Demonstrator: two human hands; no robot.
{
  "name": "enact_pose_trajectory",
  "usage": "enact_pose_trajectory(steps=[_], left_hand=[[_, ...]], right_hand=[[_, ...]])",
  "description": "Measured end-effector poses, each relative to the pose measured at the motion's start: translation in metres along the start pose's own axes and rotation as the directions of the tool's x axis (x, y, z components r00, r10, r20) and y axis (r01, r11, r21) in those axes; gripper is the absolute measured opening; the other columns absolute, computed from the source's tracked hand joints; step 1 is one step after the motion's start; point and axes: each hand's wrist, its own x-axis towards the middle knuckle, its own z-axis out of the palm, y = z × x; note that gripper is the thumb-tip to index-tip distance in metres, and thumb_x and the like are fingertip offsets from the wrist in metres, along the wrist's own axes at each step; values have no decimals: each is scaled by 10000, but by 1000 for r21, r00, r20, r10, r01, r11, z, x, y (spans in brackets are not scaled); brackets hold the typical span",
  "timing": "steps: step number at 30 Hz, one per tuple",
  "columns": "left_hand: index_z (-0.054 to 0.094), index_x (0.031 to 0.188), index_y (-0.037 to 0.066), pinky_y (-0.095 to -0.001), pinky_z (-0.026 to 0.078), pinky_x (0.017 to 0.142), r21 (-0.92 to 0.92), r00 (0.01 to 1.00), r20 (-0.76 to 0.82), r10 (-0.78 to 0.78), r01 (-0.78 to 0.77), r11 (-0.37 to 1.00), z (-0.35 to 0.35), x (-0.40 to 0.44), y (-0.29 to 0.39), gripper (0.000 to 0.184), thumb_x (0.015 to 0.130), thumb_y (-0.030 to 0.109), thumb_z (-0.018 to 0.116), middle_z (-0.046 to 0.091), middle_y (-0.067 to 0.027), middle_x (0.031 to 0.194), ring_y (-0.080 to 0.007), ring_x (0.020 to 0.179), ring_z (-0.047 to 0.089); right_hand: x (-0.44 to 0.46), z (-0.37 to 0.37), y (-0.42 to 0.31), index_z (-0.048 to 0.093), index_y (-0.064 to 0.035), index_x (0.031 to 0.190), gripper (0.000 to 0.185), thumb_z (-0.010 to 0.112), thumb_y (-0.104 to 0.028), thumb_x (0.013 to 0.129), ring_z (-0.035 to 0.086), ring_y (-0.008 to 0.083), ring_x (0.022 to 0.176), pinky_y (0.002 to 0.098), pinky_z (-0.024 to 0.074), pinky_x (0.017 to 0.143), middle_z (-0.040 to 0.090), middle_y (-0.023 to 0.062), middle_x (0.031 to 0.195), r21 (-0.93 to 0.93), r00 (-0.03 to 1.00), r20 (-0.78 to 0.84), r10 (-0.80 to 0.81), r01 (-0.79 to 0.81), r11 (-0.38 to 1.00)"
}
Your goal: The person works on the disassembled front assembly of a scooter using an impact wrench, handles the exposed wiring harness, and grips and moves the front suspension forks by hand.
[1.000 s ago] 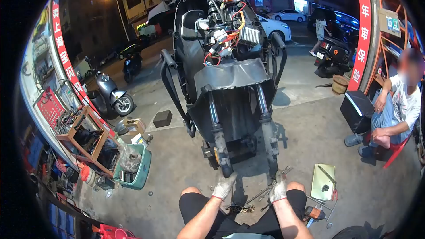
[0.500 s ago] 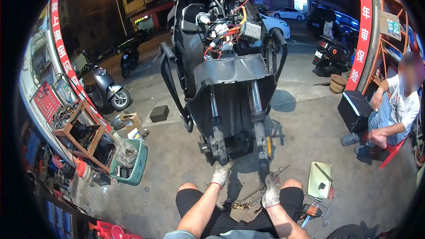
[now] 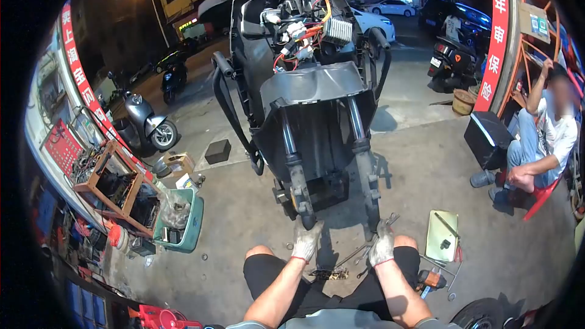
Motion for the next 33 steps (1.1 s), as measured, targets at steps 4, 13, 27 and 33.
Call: enact_pose_trajectory(steps=[4, 13, 27, 33], left_hand=[[526, 1003, -11, -342, 481, 663, 15, 994, 88, -66, 64, 998, -6, -18, 31, 411, 752, 238, 738, 600, -100, 796, -181, 716, 580], [537, 1149, 2, -323, 486, 771, -114, 962, 213, 173, -152, 982, 5, -40, 50, 519, 743, 243, 751, 641, -110, 991, -180, 872, 615], [494, 1192, -51, -363, 464, 863, 205, 946, 151, 286, -313, 928, 29, -58, 69, 647, 727, 324, 742, 615, -197, 1065, -269, 982, 599], [493, 1167, -43, -384, 467, 840, 115, 952, 173, 251, -273, 955, 25, -56, 74, 621, 742, 339, 736, 613, -214, 1044, -324, 977, 605]], right_hand=[[30, -15, 6, 571, -122, 979, 294, 559, -412, 930, 528, 123, 500, 248, 390, 388, 590, 5, 733, 0, 994, -5, 107, -107, 994], [83, -19, 18, 562, -83, 906, 484, 414, -541, 952, 469, 157, 449, 292, 339, 373, 581, 68, 682, 100, 925, 69, 373, -378, 920], [120, -5, 46, 553, -111, 837, 515, 339, -562, 963, 452, 159, 434, 290, 302, 357, 516, 34, 610, 57, 868, 80, 490, -495, 867], [112, -6, 40, 566, -116, 853, 472, 344, -514, 976, 425, 145, 428, 276, 292, 351, 529, 22, 616, 50, 891, 42, 451, -453, 890]])
